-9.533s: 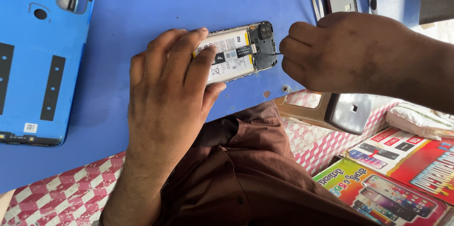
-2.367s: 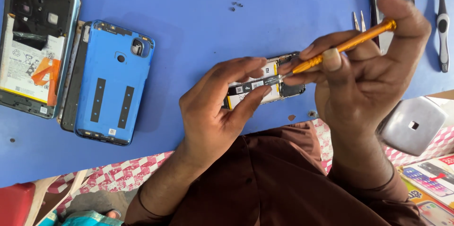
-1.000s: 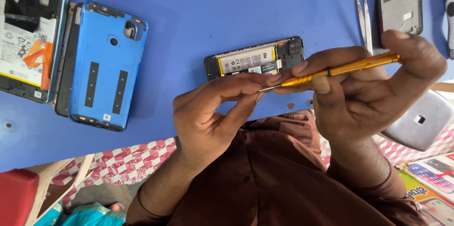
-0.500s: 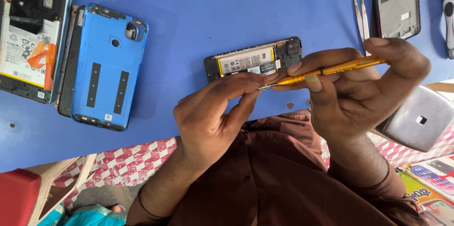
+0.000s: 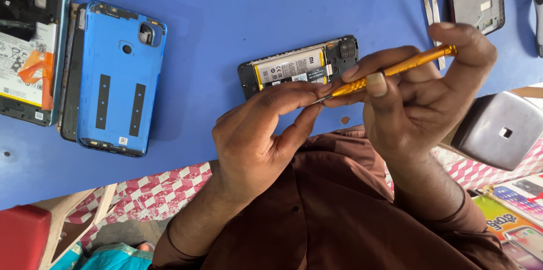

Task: The person uses a screwdriver to remove several screws from the internal frame of a disassembled smartphone. They carefully place the screws on the table and continue unscrewing components near the camera module.

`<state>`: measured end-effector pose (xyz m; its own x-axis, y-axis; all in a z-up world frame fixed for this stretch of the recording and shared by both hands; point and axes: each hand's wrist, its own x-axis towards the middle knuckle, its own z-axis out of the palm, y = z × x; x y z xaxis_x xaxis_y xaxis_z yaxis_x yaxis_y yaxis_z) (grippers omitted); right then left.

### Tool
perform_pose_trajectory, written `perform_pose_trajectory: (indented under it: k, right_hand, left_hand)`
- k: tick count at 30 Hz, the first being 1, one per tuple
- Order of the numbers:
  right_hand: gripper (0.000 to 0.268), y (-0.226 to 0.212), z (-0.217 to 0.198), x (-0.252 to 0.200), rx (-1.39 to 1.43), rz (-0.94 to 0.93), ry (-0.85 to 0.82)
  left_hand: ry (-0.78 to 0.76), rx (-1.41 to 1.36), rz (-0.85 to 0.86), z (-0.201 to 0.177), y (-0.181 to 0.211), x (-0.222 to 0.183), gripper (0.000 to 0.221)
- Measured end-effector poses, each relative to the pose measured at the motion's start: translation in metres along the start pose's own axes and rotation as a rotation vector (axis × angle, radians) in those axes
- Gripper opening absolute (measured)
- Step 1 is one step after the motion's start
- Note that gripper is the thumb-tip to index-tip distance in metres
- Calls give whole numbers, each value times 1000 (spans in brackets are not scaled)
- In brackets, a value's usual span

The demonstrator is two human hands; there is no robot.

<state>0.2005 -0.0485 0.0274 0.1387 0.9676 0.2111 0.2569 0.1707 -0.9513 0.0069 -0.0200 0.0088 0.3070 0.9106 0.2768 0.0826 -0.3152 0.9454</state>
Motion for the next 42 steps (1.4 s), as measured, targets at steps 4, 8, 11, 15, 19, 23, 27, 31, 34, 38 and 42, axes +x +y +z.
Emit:
perform_pose_trajectory:
  k: [4,8,11,15,19,23,27,31,34,38,42]
  right_hand:
    - [62,0,-2,6,118,228,247]
    - [80,6,-24,11,129,220,325]
    - [80,18,-37,11,116,180,345]
    - [80,37,-43,3,67,137,368]
    - [81,56,-42,-8,2,95,358]
    - [81,75,-41,-11,-82,14,298]
    - [77,84,-43,-8,-124,-71,181]
    - [78,79,-42,-9,-155,-77,103]
    - [74,78,-34,-12,-207,-166,37]
    - [77,87,-31,-9,-250,-355,-39]
    - [83,94,-29,-11,-185,-401,-55]
  left_hand:
    - [-6,87,8,-1,-4,-1,43]
    - [-12,306,67,-17,-15,-1,46]
    - [-77,443,61,-30,-20,2,45]
    - [-206,607,148,-32,-20,6,49]
    - [-274,711,230,-17,-21,9,45]
    - [-273,723,267,-4,-27,17,36]
    - [-282,731,268,0,-29,19,23]
    - [-321,675,249,-5,-29,18,17]
    - [-318,651,257,-5,-32,21,14]
    - [-313,614,248,-1,-33,25,28]
    - [-328,642,239,-1,-36,25,31]
